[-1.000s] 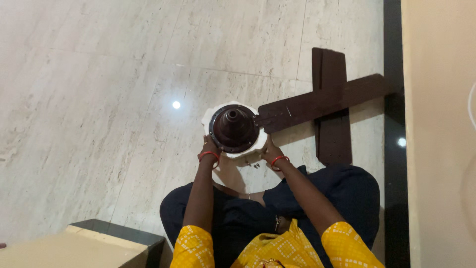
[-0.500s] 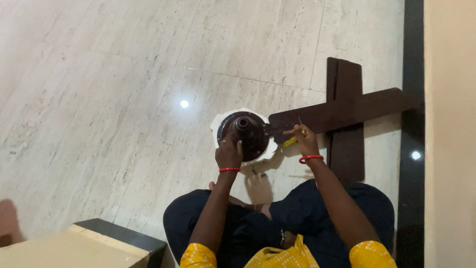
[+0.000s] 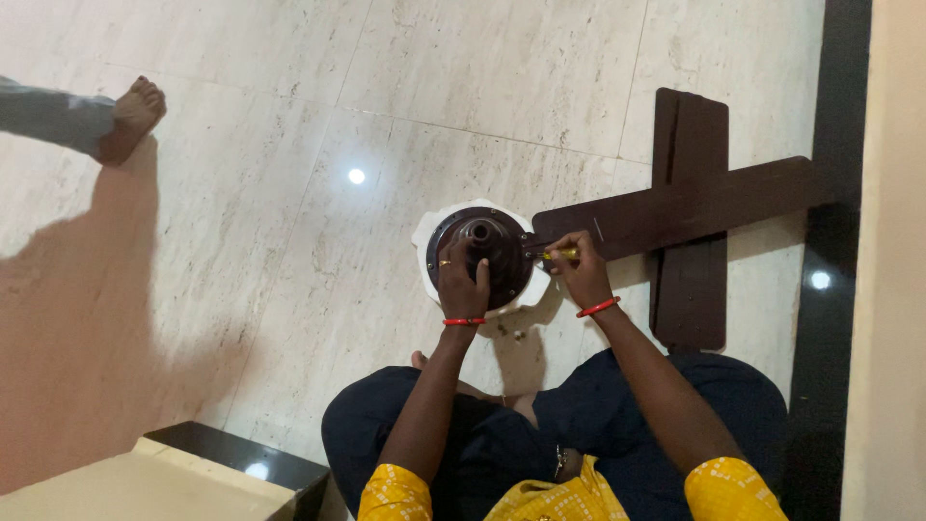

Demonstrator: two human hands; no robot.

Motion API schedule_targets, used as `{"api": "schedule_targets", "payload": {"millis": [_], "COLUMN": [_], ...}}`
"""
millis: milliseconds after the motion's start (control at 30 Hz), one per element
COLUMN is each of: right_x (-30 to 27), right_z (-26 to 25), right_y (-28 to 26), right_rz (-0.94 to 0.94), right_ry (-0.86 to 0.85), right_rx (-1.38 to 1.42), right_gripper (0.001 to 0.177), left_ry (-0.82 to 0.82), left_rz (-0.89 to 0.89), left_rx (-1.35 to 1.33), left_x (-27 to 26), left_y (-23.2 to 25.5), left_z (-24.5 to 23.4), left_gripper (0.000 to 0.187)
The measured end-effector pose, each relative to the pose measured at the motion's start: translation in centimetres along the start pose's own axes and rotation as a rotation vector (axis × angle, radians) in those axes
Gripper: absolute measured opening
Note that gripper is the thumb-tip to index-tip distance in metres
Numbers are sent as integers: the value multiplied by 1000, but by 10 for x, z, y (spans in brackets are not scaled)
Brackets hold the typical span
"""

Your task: The person sits on the floor and uses a screwdriver to remove the screws securing the blades to the ceiling fan motor. They detach each blade one by one and place them on the floor beside the fan.

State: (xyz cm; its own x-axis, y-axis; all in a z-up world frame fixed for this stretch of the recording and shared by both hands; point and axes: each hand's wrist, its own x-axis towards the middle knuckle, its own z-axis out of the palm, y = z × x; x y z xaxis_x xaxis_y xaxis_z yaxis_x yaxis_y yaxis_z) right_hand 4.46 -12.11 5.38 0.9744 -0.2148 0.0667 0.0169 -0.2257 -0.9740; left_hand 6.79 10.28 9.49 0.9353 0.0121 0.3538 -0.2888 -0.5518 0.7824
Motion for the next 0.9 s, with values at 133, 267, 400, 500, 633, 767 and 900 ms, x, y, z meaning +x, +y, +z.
{"api": "schedule_targets", "payload": {"millis": [133,267,400,500,633,767,900], "right_x": [-1,-4,-9,-7,-7,-10,-4], "right_z": [0,4,9,8,9,11,8], "right_y": [-1,-4,-18,-27,-34,-38,-36], "right_rz": [17,-92,-346,-300,-255,-265,-420], "right_ry": [-40,-34,36,85,112,122,89], "right_rx": [-31,-144,-352,-309,-232,-416,-390], "right_gripper": [15,16,27,40,32,22,19], "left_ry": [-21,-29,52,57,-88,-201,-167], "left_rz": [23,37,190,342,404,561,637], "left_rx": [-12,-1,137,120,-83,-92,-36], "left_x": [-1,-2,-5,-9,-21,-24,-15], "left_y": [-7,-11,-4,5,22,32,27], "left_z": [2,3,2,4,17,36,50], "left_gripper": [41,40,39,35,34,44,38]}}
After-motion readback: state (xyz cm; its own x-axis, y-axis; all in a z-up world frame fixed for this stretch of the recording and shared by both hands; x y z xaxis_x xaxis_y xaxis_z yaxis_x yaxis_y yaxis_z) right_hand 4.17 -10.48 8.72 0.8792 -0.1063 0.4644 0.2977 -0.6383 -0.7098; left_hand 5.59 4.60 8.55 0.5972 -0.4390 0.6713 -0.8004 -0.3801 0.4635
